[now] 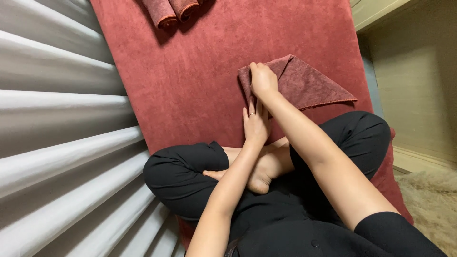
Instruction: Folding and rolling small towels into decorative shapes on a treatment table in a spa setting.
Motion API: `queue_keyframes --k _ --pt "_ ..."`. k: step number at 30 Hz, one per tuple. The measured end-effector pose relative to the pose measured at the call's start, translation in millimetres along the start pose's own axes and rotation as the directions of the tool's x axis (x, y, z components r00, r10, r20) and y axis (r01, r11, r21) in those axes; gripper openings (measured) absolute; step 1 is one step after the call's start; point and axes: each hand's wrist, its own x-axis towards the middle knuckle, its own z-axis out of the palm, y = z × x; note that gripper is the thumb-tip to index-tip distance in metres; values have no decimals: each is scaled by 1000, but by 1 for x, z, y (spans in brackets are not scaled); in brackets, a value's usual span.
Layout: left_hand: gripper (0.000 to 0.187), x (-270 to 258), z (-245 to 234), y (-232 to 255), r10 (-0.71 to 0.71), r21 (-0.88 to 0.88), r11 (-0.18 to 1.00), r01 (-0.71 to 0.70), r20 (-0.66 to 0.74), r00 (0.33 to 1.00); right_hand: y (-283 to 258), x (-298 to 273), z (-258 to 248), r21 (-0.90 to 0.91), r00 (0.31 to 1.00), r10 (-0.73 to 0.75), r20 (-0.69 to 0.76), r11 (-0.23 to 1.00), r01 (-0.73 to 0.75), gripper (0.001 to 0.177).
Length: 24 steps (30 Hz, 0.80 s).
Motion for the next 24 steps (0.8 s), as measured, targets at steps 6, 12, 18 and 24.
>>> queue_keyframes --k 6,12,18,24 --pt "62 14 -27 12 -14 110 994 -27 354 935 -17 -5 14 -202 988 -36 -147 979 6 49" --pt "41 10 -4 6 100 11 994 -107 278 956 -22 3 31 -214 998 70 0 974 -68 74" --pt "34 -22 18 2 228 -86 962 -258 -263 937 0 19 58 -115 995 88 -39 989 -92 42" --pt "27 -31 7 11 235 -178 946 -272 -203 951 2 23 4 88 966 203 162 972 -219 43"
